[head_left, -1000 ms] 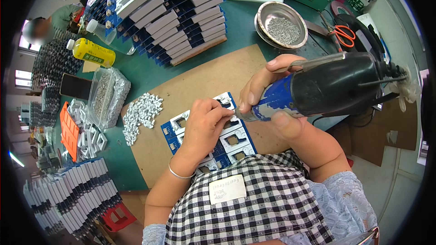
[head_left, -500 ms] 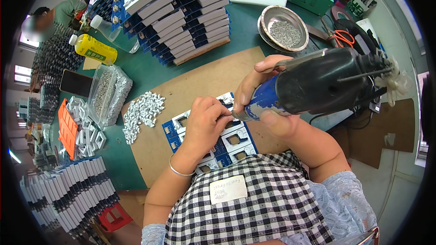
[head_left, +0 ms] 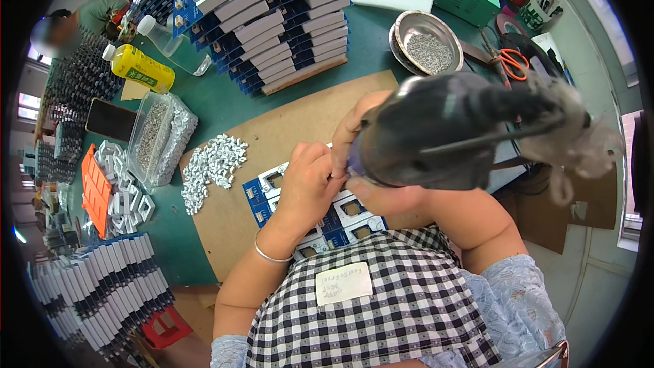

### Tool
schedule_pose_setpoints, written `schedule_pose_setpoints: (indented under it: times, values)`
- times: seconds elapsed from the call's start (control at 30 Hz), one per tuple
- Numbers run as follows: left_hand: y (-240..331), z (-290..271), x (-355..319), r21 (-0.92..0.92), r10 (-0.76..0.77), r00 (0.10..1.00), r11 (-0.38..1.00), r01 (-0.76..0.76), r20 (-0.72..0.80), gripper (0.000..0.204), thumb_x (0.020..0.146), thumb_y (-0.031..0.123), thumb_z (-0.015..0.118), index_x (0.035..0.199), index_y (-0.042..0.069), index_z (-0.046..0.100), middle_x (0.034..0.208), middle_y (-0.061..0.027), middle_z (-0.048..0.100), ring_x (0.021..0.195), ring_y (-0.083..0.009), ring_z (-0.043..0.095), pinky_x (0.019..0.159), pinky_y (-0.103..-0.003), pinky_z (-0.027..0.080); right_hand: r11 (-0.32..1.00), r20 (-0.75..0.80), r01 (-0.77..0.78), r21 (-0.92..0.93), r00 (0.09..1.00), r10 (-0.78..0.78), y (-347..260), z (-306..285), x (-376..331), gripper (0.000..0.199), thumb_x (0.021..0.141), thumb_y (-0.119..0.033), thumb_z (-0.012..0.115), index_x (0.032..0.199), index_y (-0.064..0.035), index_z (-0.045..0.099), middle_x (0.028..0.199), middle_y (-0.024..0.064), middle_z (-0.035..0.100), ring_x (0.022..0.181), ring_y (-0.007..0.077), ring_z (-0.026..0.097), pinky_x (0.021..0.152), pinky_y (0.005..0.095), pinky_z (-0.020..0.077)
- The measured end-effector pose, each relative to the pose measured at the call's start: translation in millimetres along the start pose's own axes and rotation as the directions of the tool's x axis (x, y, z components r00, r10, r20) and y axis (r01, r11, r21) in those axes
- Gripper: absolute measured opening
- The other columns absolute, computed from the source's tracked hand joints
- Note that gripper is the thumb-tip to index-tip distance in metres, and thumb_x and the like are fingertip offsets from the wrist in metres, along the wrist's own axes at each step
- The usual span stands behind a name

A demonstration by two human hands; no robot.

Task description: The person assembles circuit boards by positioning small plastic components onto the boards by hand and fastening them using an electric screwdriver.

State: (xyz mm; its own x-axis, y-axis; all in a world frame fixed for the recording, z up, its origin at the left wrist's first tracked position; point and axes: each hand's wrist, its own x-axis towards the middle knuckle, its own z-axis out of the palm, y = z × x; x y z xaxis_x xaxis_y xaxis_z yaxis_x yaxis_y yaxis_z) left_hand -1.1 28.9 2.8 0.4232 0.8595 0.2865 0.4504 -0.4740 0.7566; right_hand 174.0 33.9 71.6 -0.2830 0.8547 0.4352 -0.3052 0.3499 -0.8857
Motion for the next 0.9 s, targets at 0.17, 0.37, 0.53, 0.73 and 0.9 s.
schedule_pose_setpoints:
  times: [0.17,0.37,0.53,0.73,0.9]
  values:
    - [3,-6,6,0.033,0.136,0.990,0.990,-0.137,0.027,0.021,0.069,0.001,0.067,0.087,0.008,0.061,0.090,-0.0075,0.058,0.085,-0.0316,0.051,0.076,-0.041,0.043,0.987,0.078,0.039,-0.153,0.997,-0.028,10,9,5,0.040,0.067,-0.003,0.072,0.100,-0.0079,0.050,0.086,0.0028,0.062,0.079,0.0123,0.059,0.079,0.0247,0.0460]
    - [-3,-2,0,-0.029,0.135,0.991,0.990,-0.136,-0.006,0.019,0.070,0.001,0.067,0.087,0.007,0.062,0.088,-0.0096,0.057,0.087,-0.0322,0.051,0.078,-0.041,0.042,0.908,0.155,-0.013,-0.420,0.984,0.085,22,2,0,0.036,0.067,-0.009,0.076,0.094,-0.0100,0.052,0.083,0.0022,0.063,0.075,0.0138,0.059,0.073,0.0271,0.0478]
    - [-2,-1,-1,0.059,0.108,0.994,0.992,-0.109,0.013,0.015,0.070,0.005,0.074,0.079,0.008,0.062,0.085,-0.0081,0.056,0.090,-0.0302,0.051,0.080,-0.039,0.044,0.853,0.190,0.115,-0.508,0.982,-0.018,17,4,-1,0.057,0.076,-0.009,0.073,0.119,-0.0047,0.037,0.081,0.0119,0.057,0.068,0.0188,0.060,0.059,0.0286,0.0503]
    - [1,-39,-9,0.223,0.091,0.994,0.972,-0.075,-0.062,0.011,0.073,0.008,0.073,0.082,0.007,0.067,0.087,-0.0082,0.061,0.090,-0.0294,0.055,0.080,-0.039,0.045,0.977,-0.135,0.149,0.152,0.982,-0.129,19,-3,-5,0.056,0.077,-0.008,0.061,0.127,-0.0020,0.036,0.083,0.0100,0.058,0.072,0.0202,0.060,0.071,0.0368,0.0521]
    - [-37,-99,-31,0.613,-0.018,0.967,0.771,0.174,-0.253,0.006,0.074,0.012,0.073,0.078,0.012,0.069,0.082,-0.0024,0.062,0.089,-0.0251,0.055,0.078,-0.041,0.041,0.928,-0.167,0.318,0.194,0.943,-0.288,7,-5,-7,0.064,0.082,-0.034,0.070,0.128,-0.0043,0.037,0.082,0.0115,0.056,0.070,0.0237,0.062,0.068,0.0385,0.0530]
